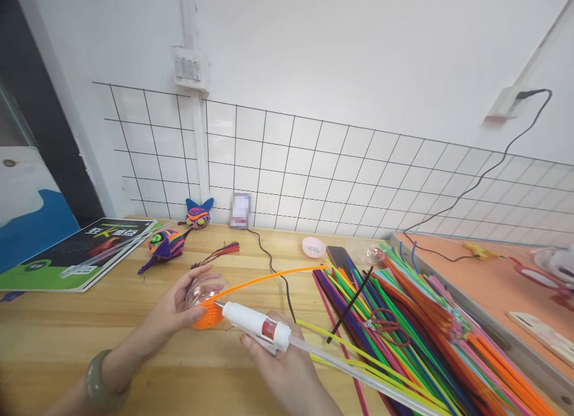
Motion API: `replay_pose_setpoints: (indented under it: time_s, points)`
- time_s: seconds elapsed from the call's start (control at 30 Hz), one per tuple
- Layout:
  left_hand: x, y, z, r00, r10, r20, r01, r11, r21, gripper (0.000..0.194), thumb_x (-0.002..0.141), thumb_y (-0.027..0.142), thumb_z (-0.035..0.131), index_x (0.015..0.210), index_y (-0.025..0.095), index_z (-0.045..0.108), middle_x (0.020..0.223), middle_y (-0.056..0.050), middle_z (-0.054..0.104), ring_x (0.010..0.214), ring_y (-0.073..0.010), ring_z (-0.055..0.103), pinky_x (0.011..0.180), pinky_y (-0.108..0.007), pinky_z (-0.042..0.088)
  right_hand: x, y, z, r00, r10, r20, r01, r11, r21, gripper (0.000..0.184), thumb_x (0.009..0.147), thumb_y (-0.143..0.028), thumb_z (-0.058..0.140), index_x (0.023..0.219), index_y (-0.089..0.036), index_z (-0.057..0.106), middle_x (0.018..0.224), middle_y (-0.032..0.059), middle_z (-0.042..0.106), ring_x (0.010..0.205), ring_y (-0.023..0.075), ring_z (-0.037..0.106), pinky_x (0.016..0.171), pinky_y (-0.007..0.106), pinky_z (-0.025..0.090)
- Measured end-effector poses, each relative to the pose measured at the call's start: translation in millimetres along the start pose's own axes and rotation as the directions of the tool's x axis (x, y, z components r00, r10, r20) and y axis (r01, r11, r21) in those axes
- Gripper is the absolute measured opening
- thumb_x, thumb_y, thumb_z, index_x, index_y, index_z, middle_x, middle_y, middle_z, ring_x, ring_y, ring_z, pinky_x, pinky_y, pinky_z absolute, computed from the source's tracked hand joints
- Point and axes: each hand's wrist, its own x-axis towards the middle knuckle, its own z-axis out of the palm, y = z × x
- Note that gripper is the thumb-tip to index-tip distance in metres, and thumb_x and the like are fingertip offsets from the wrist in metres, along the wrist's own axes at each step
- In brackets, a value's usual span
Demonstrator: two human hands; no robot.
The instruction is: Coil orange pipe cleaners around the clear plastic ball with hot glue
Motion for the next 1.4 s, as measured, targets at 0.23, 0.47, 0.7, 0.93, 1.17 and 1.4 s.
replay_pose_setpoints:
  time_s: [0.23,0.47,0.7,0.93,1.17,1.4]
  points:
    - [-2.1,0.5,4.0,0.999,-0.002,-0.044,0.001,1.000,-0.011,0.071,0.061,0.032,0.082,0.124,0.022,0.052,0.132,-0.018,0.059,0.126,-0.0358,0.050,0.103,-0.047,0.041,0.9,3.8,0.7,1.000,0.006,0.022,-0.006,1.000,-0.008,0.032,0.074,-0.048,0.068,0.090,-0.022,0.062,0.088,0.0046,0.070,0.083,0.0250,0.066,0.070,0.030,0.052]
    - [-2.1,2.7,1.7,1.000,-0.014,0.002,0.014,1.000,0.012,0.070,0.063,0.029,0.082,0.125,0.023,0.052,0.132,-0.017,0.059,0.125,-0.0347,0.051,0.100,-0.044,0.044,1.9,5.6,-0.7,0.998,-0.027,0.063,0.030,0.998,-0.046,0.028,0.078,-0.048,0.064,0.089,-0.022,0.063,0.085,0.0044,0.068,0.081,0.0248,0.065,0.072,0.032,0.052]
    - [-2.3,1.5,1.6,1.000,-0.012,-0.017,0.012,1.000,0.007,0.068,0.063,0.029,0.082,0.124,0.024,0.053,0.133,-0.016,0.059,0.125,-0.0356,0.050,0.099,-0.044,0.045,3.2,6.2,-2.3,0.999,-0.009,0.039,0.012,0.996,-0.086,0.030,0.076,-0.051,0.065,0.087,-0.023,0.064,0.086,0.0045,0.070,0.080,0.0246,0.065,0.073,0.033,0.052]
    - [-3.2,2.9,3.7,1.000,-0.014,-0.023,0.014,1.000,0.009,0.068,0.063,0.031,0.081,0.124,0.023,0.052,0.132,-0.017,0.058,0.124,-0.0354,0.051,0.098,-0.044,0.046,3.4,5.0,-3.3,0.997,-0.021,0.073,0.030,0.991,-0.127,0.029,0.078,-0.050,0.062,0.084,-0.022,0.062,0.081,0.0048,0.067,0.079,0.0253,0.064,0.071,0.033,0.052]
    - [-3.5,3.8,5.3,0.999,-0.005,-0.049,0.005,1.000,-0.005,0.069,0.060,0.032,0.083,0.122,0.023,0.054,0.129,-0.016,0.061,0.122,-0.0359,0.052,0.099,-0.045,0.045,4.9,5.2,-6.9,0.990,0.009,0.139,0.006,0.994,-0.109,0.027,0.080,-0.047,0.062,0.089,-0.022,0.062,0.093,0.0072,0.068,0.087,0.0268,0.065,0.077,0.035,0.052]
    - [-2.8,2.6,6.8,0.999,0.002,-0.052,-0.003,1.000,-0.018,0.069,0.059,0.033,0.083,0.122,0.023,0.056,0.126,-0.016,0.063,0.120,-0.0359,0.054,0.098,-0.045,0.046,5.5,6.2,-7.2,0.993,0.002,0.122,0.010,0.995,-0.096,0.024,0.079,-0.046,0.065,0.085,-0.023,0.063,0.092,0.0058,0.069,0.087,0.0263,0.065,0.077,0.034,0.053]
